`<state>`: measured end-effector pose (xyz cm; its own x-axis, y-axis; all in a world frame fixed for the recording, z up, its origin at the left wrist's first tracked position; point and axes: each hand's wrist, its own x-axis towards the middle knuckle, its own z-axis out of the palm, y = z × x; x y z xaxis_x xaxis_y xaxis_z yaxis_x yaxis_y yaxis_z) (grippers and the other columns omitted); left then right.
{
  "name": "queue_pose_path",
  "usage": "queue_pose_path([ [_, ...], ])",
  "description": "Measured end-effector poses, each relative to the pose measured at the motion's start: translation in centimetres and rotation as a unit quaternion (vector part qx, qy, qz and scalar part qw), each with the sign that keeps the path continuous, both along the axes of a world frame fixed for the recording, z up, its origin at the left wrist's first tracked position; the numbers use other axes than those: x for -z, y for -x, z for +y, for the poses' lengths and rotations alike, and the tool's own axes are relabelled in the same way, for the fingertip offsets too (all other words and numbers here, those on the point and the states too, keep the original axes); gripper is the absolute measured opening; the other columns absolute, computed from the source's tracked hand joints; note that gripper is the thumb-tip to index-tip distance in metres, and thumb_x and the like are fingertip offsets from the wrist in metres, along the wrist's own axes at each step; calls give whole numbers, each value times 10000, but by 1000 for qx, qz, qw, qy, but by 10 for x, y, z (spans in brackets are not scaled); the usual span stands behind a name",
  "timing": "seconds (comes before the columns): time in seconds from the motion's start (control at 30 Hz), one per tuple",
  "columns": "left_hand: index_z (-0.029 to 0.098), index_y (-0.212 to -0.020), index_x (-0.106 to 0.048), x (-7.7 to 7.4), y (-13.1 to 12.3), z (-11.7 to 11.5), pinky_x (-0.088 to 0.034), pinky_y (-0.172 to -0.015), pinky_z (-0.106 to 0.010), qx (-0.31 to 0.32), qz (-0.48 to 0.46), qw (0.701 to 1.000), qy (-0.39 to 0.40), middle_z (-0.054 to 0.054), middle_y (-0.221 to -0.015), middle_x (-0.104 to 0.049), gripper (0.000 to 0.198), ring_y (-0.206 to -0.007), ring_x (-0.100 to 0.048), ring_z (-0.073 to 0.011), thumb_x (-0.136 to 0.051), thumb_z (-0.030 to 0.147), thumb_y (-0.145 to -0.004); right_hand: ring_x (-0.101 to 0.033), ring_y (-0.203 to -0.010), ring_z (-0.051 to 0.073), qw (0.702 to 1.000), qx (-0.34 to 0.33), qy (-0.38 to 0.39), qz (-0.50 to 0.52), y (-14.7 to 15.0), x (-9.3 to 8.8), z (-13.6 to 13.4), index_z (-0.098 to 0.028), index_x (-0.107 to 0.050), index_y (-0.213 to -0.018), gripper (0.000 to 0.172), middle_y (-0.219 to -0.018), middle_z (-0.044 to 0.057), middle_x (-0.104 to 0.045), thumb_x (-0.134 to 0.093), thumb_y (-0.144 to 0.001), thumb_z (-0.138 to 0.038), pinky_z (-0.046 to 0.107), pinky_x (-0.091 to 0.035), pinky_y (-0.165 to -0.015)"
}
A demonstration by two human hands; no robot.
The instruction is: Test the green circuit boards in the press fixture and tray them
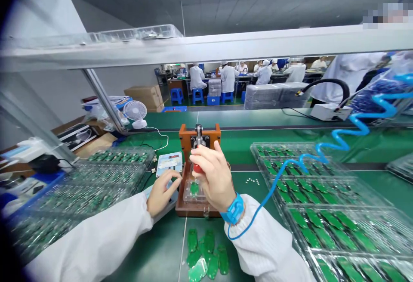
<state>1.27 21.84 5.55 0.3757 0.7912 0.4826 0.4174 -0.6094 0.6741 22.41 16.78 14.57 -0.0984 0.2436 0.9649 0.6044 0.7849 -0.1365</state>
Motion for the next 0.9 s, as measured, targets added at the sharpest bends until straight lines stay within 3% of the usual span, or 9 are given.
queue_pose_path([
  [0.13, 201, -860, -602, 6, 2, 7, -453, -871, -346, -16, -5, 1000, 4, -58, -940, -670, 220, -948, -599, -223, -477, 325, -993, -667, -926, 188, 997, 42, 14, 63, 4, -57, 7, -265, -603, -1194, 269, -939, 3, -670, -376, -1117, -387, 504, -371, -1179],
  [0.27, 206, -865, -615, 9, 3, 8, -466, -879, -349, -15, 2, 1000, 0, -57, -941, -677, 208, -952, -607, -224, -489, 323, -982, -654, -725, 144, 979, -73, 143, 123, -1, -113, 58, -199, -591, -1207, 266, -766, -25, -591, -399, -1104, -351, 307, -562, -770],
  [0.33, 206, -864, -621, 10, 3, 8, -474, -883, -352, -8, 3, 1000, -7, -57, -940, -679, 198, -953, -613, -226, -498, 316, -974, -640, -693, 139, 962, -89, 234, 114, -11, -126, 89, -167, -635, -1143, 275, -721, -31, -586, -404, -1093, -309, 274, -536, -705],
  [0.4, 207, -879, -631, 10, 3, 7, -481, -882, -358, -5, 4, 1000, -12, -60, -951, -683, 190, -961, -619, -230, -506, 316, -969, -651, -757, 155, 947, -49, 302, 95, -22, -126, 110, -153, -698, -1001, 296, -744, -13, -631, -444, -1074, -287, 301, -526, -780],
  [0.53, 212, -948, -665, 9, 2, 5, -490, -923, -385, 5, 16, 1000, -15, -75, -1018, -685, 194, -1023, -619, -247, -515, 333, -973, -643, -953, 206, 950, 43, 288, 112, -48, -87, 97, -192, -704, -1075, 171, -981, 17, -701, -583, -994, -280, 380, -467, -962],
  [0.6, 218, -1013, -681, 8, 0, 2, -485, -970, -404, 12, 29, 999, -15, -82, -1083, -674, 203, -1077, -609, -254, -524, 340, -972, -617, -1021, 219, 952, 84, 258, 139, -59, -51, 70, -201, -636, -1195, 238, -1064, 39, -682, -568, -990, -301, 389, -453, -981],
  [0.67, 226, -1115, -683, 7, -2, -3, -472, -1019, -423, 19, 51, 998, -12, -91, -1175, -646, 241, -1149, -586, -263, -540, 356, -969, -618, -972, 224, 948, 108, 260, 152, -66, -9, 39, -184, -613, -1140, 224, -1040, 64, -669, -523, -1003, -336, 374, -492, -889],
  [0.8, 247, -1272, -648, 7, -9, -10, -444, -1083, -465, 31, 106, 994, -6, -102, -1314, -581, 343, -1277, -516, -286, -528, 394, -986, -612, -858, 238, 934, 98, 335, 82, -58, 63, -6, -202, -669, -892, 155, -902, 52, -684, -562, -978, -275, 389, -514, -809],
  [0.9, 269, -1287, -642, 9, -12, -8, -423, -1111, -510, 33, 134, 990, 5, -96, -1335, -566, 355, -1297, -502, -294, -505, 410, -992, -589, -1048, 304, 919, 87, 383, 30, -41, 87, -18, -208, -727, -984, 105, -1057, 83, -686, -650, -923, -170, 497, -488, -945],
])
